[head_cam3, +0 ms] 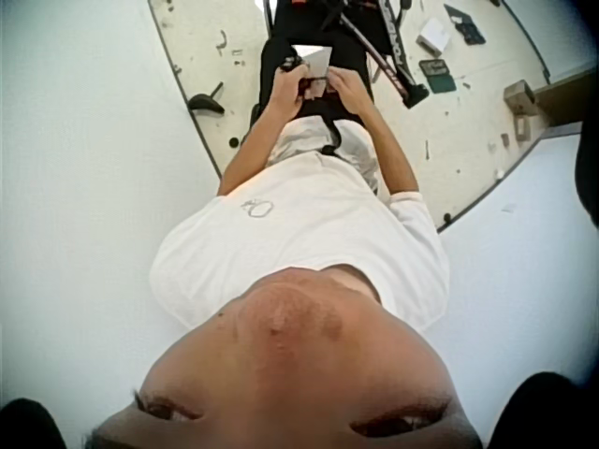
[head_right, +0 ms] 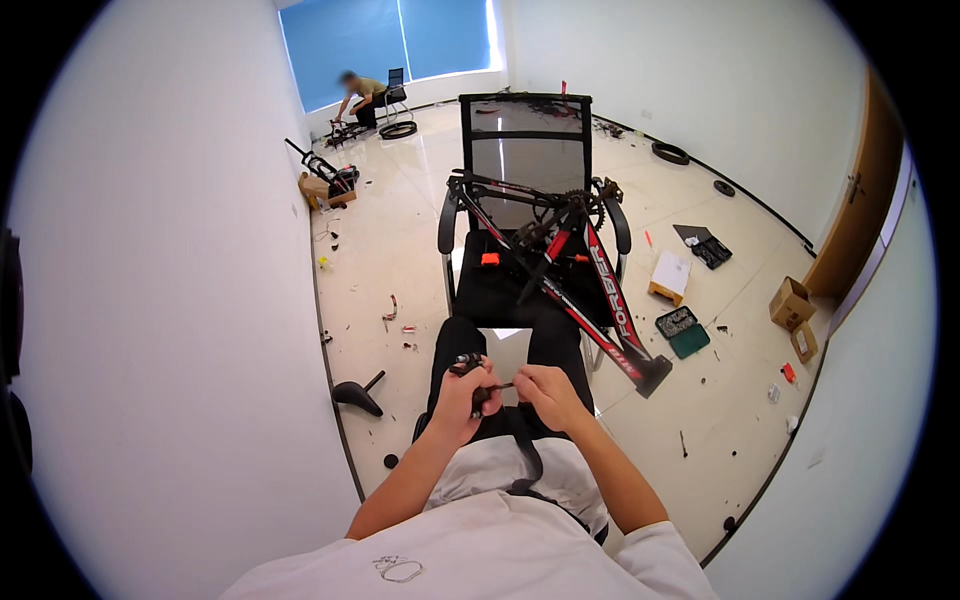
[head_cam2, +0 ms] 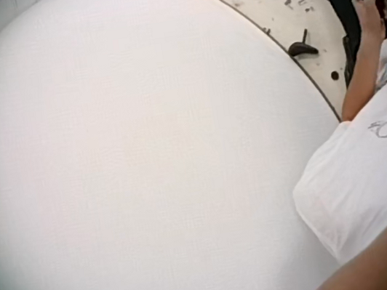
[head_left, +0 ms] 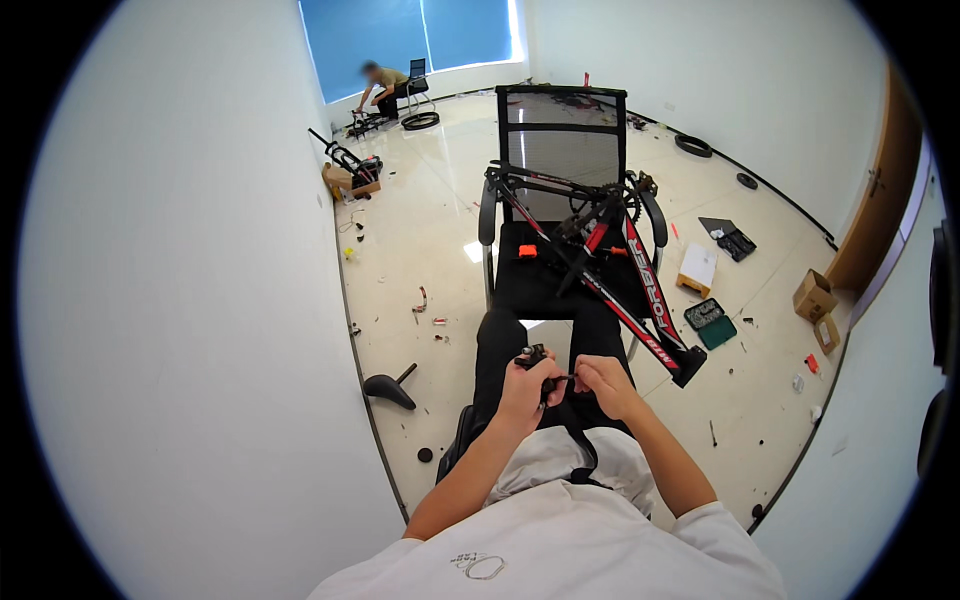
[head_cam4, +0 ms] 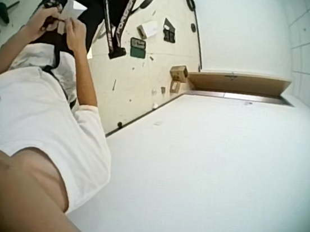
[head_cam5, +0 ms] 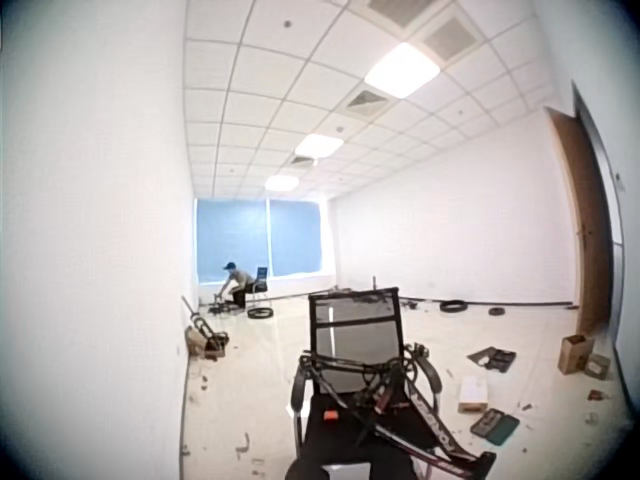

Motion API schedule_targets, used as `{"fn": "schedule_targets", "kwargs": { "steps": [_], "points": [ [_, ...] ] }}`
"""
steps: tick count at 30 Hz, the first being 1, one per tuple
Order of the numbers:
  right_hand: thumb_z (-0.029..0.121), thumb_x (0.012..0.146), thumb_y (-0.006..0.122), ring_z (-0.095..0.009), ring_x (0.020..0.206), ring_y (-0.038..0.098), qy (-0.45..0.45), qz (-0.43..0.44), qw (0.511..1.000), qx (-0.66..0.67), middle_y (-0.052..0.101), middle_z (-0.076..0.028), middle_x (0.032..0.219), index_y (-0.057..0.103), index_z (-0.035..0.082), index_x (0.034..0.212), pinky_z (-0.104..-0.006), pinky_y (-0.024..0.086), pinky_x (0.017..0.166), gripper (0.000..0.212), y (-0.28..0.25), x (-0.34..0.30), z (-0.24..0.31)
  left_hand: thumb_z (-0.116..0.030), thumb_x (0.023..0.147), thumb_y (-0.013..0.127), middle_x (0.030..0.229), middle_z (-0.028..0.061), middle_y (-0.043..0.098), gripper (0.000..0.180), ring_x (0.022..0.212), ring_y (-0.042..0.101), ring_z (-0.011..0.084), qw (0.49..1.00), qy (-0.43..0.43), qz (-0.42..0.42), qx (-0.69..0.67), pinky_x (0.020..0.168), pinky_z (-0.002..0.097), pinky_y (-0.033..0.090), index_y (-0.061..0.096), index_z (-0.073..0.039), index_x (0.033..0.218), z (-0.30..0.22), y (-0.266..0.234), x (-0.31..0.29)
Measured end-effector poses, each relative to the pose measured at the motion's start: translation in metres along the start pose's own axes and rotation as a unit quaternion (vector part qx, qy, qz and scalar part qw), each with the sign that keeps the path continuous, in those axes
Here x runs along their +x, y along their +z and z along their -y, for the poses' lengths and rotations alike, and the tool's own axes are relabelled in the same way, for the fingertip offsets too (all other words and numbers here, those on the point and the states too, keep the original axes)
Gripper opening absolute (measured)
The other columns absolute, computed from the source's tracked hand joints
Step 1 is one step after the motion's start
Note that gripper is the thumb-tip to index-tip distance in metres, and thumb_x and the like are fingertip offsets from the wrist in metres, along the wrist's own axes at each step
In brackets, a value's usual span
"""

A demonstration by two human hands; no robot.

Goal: The person sits and repeatedly handles a small black bicycle component, using a screwdriver to tighten or loosen screws. The person rotates the part and adjusts the screwdriver multiple times while seated.

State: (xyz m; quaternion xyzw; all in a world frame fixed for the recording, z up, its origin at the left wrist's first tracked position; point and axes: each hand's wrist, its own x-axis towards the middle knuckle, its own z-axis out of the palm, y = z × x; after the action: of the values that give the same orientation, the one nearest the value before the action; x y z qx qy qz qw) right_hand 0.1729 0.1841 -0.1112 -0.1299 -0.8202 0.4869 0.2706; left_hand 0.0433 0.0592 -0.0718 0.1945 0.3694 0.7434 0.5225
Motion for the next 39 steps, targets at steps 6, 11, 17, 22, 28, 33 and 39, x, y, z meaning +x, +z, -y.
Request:
{"fn": "schedule_targets", "kwargs": {
  "steps": [6,11,17,22,28,33,39],
  "points": [
    [0.035,0.094,0.053,-0.012,0.050,0.050,0.112,-0.010,0.994,-0.013,0.053,-0.006,0.055,0.060,-0.003,0.078,-0.0293,0.040,0.050,0.041,0.020,-0.009,0.027,-0.001,0.078,0.055,0.055,0.0060,0.050,0.011,0.040,0.047,0.0140,0.996,0.056,-0.063,-0.025,0.039,0.0260,0.034,0.047,-0.007,0.072,0.005,-0.003,0.004],
    [0.032,0.095,0.054,-0.010,0.055,0.053,0.123,0.009,0.992,0.039,0.052,-0.003,0.059,0.059,-0.001,0.080,-0.0267,0.043,0.053,0.037,0.020,-0.015,-0.001,0.001,0.078,0.056,0.056,0.0060,0.051,0.013,0.041,0.047,0.0136,0.998,0.050,-0.049,0.002,0.040,0.0257,0.035,0.046,-0.007,0.074,0.007,-0.004,0.006],
    [0.020,0.093,0.057,-0.016,0.086,0.061,0.079,0.011,0.968,0.238,0.060,-0.010,0.101,0.048,0.002,0.115,-0.0292,0.050,0.074,0.030,0.010,-0.008,-0.012,0.003,0.076,0.060,0.065,0.0067,0.056,0.018,0.047,0.052,0.0147,0.992,0.110,-0.010,0.054,0.042,0.0251,0.040,0.046,-0.007,0.082,0.005,-0.004,0.005],
    [0.027,0.093,0.052,-0.023,0.094,0.064,0.235,-0.052,0.804,0.544,0.064,-0.015,0.104,0.050,-0.002,0.120,-0.0332,0.052,0.081,0.039,0.005,-0.008,-0.001,0.005,0.076,0.060,0.068,0.0029,0.056,0.019,0.054,0.052,0.0083,0.959,0.215,0.027,0.184,0.048,0.0224,0.042,0.046,-0.006,0.082,0.013,-0.008,0.007],
    [0.028,0.090,0.054,-0.018,0.078,0.059,0.268,-0.081,0.724,0.631,0.062,-0.007,0.086,0.057,0.000,0.101,-0.0295,0.049,0.075,0.030,-0.009,0.003,0.005,0.001,0.072,0.063,0.065,0.0002,0.057,0.015,0.058,0.050,0.0037,0.880,0.292,0.099,0.361,0.055,0.0209,0.043,0.049,-0.003,0.076,0.024,0.003,0.000],
    [0.018,0.088,0.060,-0.005,0.043,0.020,0.306,-0.071,0.662,0.681,0.023,0.007,0.056,0.032,0.014,0.066,-0.0248,0.013,0.037,0.035,-0.016,0.016,0.030,-0.001,0.070,0.065,0.061,0.0030,0.058,0.017,0.057,0.050,0.0036,0.864,0.293,0.105,0.396,0.054,0.0212,0.042,0.050,-0.003,0.077,0.031,0.011,-0.008],
    [0.014,0.089,0.061,-0.004,0.040,0.023,0.212,-0.151,0.834,0.487,0.028,0.007,0.052,0.032,0.013,0.065,-0.0242,0.016,0.037,0.038,-0.012,0.015,0.075,-0.005,0.071,0.066,0.061,0.0019,0.052,0.019,0.057,0.051,0.0051,0.876,0.246,0.085,0.406,0.054,0.0234,0.043,0.049,-0.003,0.077,0.040,0.000,0.003]
  ]
}}
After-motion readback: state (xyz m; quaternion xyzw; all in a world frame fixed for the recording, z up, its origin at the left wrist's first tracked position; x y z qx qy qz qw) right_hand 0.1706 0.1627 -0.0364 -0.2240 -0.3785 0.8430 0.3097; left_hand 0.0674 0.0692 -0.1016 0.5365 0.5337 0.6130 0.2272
